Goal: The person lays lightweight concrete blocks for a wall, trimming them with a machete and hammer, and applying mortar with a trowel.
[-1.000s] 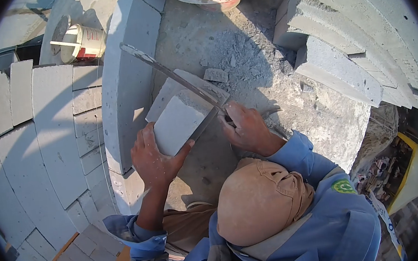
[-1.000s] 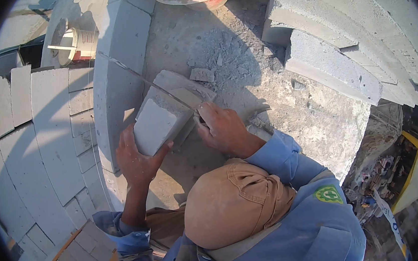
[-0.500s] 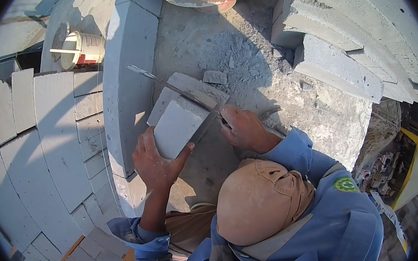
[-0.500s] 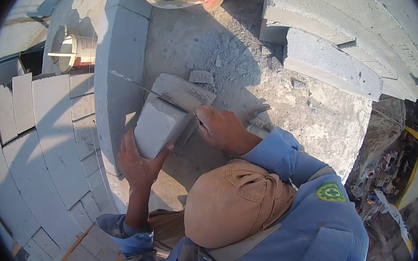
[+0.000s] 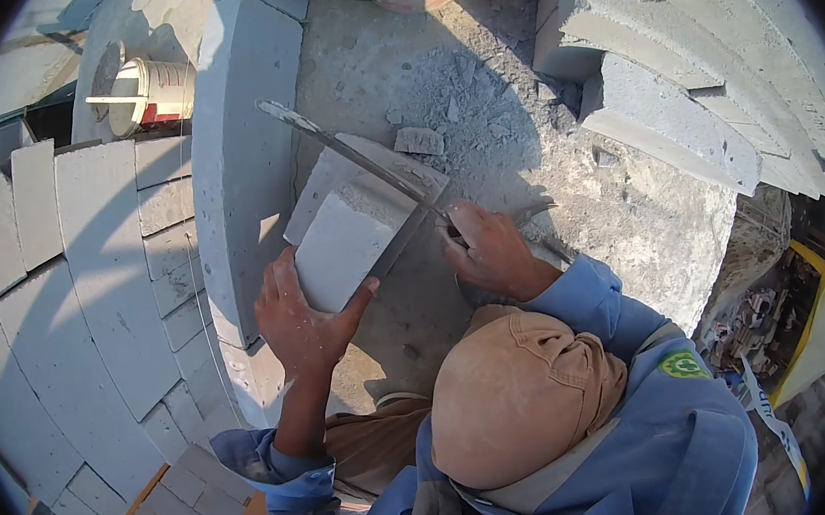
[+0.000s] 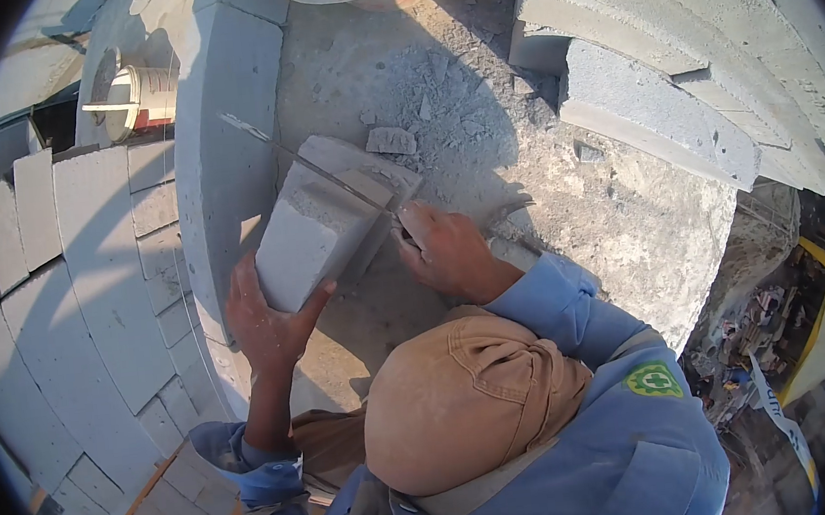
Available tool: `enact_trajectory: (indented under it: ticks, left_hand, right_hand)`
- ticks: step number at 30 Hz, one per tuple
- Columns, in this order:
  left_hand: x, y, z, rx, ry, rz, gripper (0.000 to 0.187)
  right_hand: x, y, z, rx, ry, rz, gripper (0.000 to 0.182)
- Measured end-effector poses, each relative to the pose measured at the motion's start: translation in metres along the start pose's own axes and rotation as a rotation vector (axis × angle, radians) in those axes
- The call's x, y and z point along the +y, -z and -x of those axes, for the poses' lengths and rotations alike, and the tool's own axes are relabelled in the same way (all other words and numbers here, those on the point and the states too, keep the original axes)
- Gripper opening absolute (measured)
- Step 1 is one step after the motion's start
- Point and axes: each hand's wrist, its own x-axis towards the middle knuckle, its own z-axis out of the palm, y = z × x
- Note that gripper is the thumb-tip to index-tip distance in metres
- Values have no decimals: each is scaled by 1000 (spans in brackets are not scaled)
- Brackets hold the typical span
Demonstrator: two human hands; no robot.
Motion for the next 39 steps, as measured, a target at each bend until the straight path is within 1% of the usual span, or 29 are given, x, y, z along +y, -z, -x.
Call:
enact_trajectory:
  ticks: [1, 3, 4, 7, 9, 10, 12, 13, 15, 16, 18, 19, 21, 22, 24, 27, 28, 30, 31, 33, 37, 39]
  left_hand:
    - [0, -1, -1, 0, -6, 0, 90]
    - [1, 1, -2, 2, -16, -2, 89]
    - [0, 2, -4, 9, -20, -1, 89]
    - [0, 1, 0, -19, 4, 41, 89]
    - [0, 1, -1, -10, -2, 1, 89]
    - [2, 2, -4, 8, -11, 4, 89]
    - [3, 4, -3, -30, 3, 32, 88]
    - [2, 2, -5, -30, 4, 33, 88]
    - [-1, -1, 0, -9, 3, 10, 88]
    - [0, 0, 0, -6, 5, 9, 88]
    - [4, 5, -2, -18, -2, -8, 94]
    - [3, 5, -3, -11, -1, -9, 94]
    - [1, 1, 0, -19, 23, 19, 89]
    - [2, 2, 1, -12, 27, 23, 89]
    - [2, 2, -1, -14, 16, 26, 89]
    - [1, 3, -2, -23, -6, 8, 94]
    - [2, 4, 0, -36, 6, 6, 94]
    - [3, 5, -2, -28, 9, 23, 93]
    - [2, 4, -1, -22, 14, 24, 93]
    - [1, 2, -1, 2, -2, 13, 88]
    - [-2, 0, -1, -11, 18, 1, 88]
    - [-1, 0, 0, -4, 10, 11, 88]
  right_hand:
    - [-9, 5, -5, 6, -2, 0, 20]
    - [-23, 12, -14, 31, 43, -109, 24]
    - [-21, 10, -15, 36, 48, -105, 24]
    - [1, -11, -1, -53, 86, -54, 23]
    - [26, -23, 12, -106, -88, 81, 22]
    - [42, -24, 16, -93, -77, 89, 22]
    - [64, -28, 30, -150, -103, 181, 22]
    - [60, -26, 25, -151, -102, 182, 22]
    - [32, -19, 20, -44, -88, 26, 22]
    - [22, -14, 12, -45, -85, 26, 22]
    - [5, -7, -3, -46, 98, -26, 21]
    - [11, -12, -5, -46, 106, -25, 21]
    - [39, -32, 2, -67, 9, 6, 22]
    - [55, -39, 8, -68, 15, 11, 22]
    - [82, -46, 14, -172, -153, 117, 23]
    - [71, -42, 14, -120, -96, 97, 24]
    - [63, -39, 14, -135, -102, 90, 24]
    - [46, -33, 9, -50, -21, 51, 22]
    - [54, -37, 8, -53, -14, 53, 22]
    - [78, -46, 4, -166, -176, 143, 22]
    - [66, -39, -1, -172, -124, 113, 22]
    - [56, -36, 3, -121, -117, 48, 23]
